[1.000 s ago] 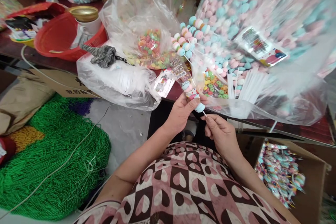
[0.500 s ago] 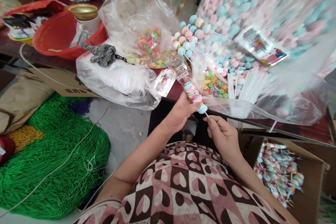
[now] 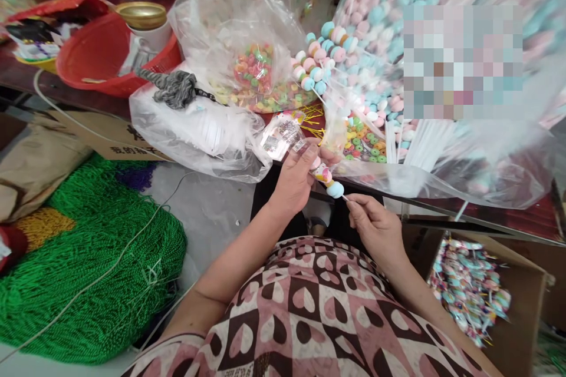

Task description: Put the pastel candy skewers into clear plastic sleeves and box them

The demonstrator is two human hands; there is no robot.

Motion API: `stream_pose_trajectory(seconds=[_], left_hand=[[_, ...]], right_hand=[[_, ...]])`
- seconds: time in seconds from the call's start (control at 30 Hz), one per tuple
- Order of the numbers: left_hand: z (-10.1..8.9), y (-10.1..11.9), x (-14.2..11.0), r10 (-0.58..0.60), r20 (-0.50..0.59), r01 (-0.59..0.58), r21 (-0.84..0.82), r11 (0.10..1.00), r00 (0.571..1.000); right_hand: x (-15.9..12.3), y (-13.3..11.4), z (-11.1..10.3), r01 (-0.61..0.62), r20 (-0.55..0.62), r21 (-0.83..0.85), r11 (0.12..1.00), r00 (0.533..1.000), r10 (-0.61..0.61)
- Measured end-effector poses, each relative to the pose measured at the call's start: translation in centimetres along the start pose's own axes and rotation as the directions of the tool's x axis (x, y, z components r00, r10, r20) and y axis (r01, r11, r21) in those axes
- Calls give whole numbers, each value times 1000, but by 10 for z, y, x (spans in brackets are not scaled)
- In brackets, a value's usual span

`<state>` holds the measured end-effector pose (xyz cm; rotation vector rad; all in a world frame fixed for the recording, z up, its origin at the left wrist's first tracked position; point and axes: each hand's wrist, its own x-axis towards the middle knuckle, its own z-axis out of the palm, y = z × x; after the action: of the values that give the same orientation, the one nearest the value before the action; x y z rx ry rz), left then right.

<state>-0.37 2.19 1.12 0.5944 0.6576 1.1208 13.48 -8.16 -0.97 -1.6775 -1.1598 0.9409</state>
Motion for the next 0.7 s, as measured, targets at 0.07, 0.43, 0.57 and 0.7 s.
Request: stream_pose_trajectory(seconds=[0.07, 0.43, 0.57, 0.7], left_hand=[[2, -5, -2, 20, 14, -20, 8, 1000, 1000], [5, -10, -8, -72, 27, 73, -69, 995, 997], [1, -16, -9, -120, 108, 127, -61, 990, 987], [-3, -16, -7, -165, 41, 167, -73, 983, 986]], right_hand=[[0, 0, 2, -5, -24, 23, 1000, 1000, 5], [3, -8, 13, -260, 177, 413, 873, 963, 203], [5, -10, 10, -43, 13, 130, 991, 999, 42], [10, -16, 1, 84, 147, -5, 996, 986, -83]])
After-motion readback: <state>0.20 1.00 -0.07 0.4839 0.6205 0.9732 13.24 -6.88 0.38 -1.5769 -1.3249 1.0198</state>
